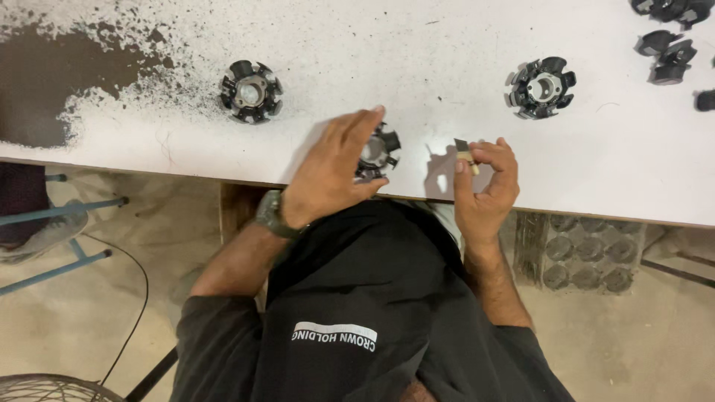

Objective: The person cleans black powder residue from metal rotor-like components at a workbench. They hold each component with one hand and rub its surface with a small abrasive block held in the other hand, then set the cleaned component aside and pick up the next one, working through a batch of parts one at a time.

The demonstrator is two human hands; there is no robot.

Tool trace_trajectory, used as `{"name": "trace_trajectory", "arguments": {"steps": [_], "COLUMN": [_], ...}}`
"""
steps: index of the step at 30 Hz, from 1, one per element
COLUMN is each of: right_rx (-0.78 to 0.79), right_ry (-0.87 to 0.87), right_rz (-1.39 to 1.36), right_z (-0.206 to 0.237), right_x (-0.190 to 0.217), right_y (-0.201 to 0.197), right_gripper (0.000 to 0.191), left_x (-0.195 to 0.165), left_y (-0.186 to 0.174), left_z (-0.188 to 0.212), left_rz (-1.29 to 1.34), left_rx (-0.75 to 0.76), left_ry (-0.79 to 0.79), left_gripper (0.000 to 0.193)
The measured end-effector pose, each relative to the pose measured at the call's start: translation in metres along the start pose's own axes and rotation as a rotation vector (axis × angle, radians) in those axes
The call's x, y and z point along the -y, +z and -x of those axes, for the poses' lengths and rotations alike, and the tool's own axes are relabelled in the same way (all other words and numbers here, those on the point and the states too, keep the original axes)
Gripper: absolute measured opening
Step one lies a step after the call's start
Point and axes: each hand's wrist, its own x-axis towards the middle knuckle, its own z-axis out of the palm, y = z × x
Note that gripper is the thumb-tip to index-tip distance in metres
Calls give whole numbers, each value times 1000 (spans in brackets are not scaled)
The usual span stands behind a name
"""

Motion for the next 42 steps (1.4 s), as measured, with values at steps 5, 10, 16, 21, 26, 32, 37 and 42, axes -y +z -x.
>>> {"name": "trace_trajectory", "arguments": {"steps": [5,10,16,21,26,32,37,42], "right_rx": [94,158,240,244,210,214,224,217], "right_ry": [23,-64,-108,-118,-100,-114,-103,-97], "right_rz": [16,-15,168,191,125,78,114,129], "right_z": [9,2,-11,-10,-7,1,4,1], "right_x": [18,24,28,25,21,24,24,23], "right_y": [12,32,44,42,39,44,43,44], "right_gripper": [23,24,25,28,30,32,30,28], "left_x": [-14,-20,-16,-15,-35,-28,-19,-18], "left_y": [7,9,1,-40,-48,-12,8,20], "left_z": [5,-1,-4,8,2,-22,-16,-9], "left_rz": [74,52,37,-138,-100,-68,-31,-57], "left_rx": [-91,-114,-132,88,-72,-51,-66,-158], "left_ry": [35,-50,-87,-175,145,84,-30,-55], "left_gripper": [91,46,15,17,29,28,23,19]}}
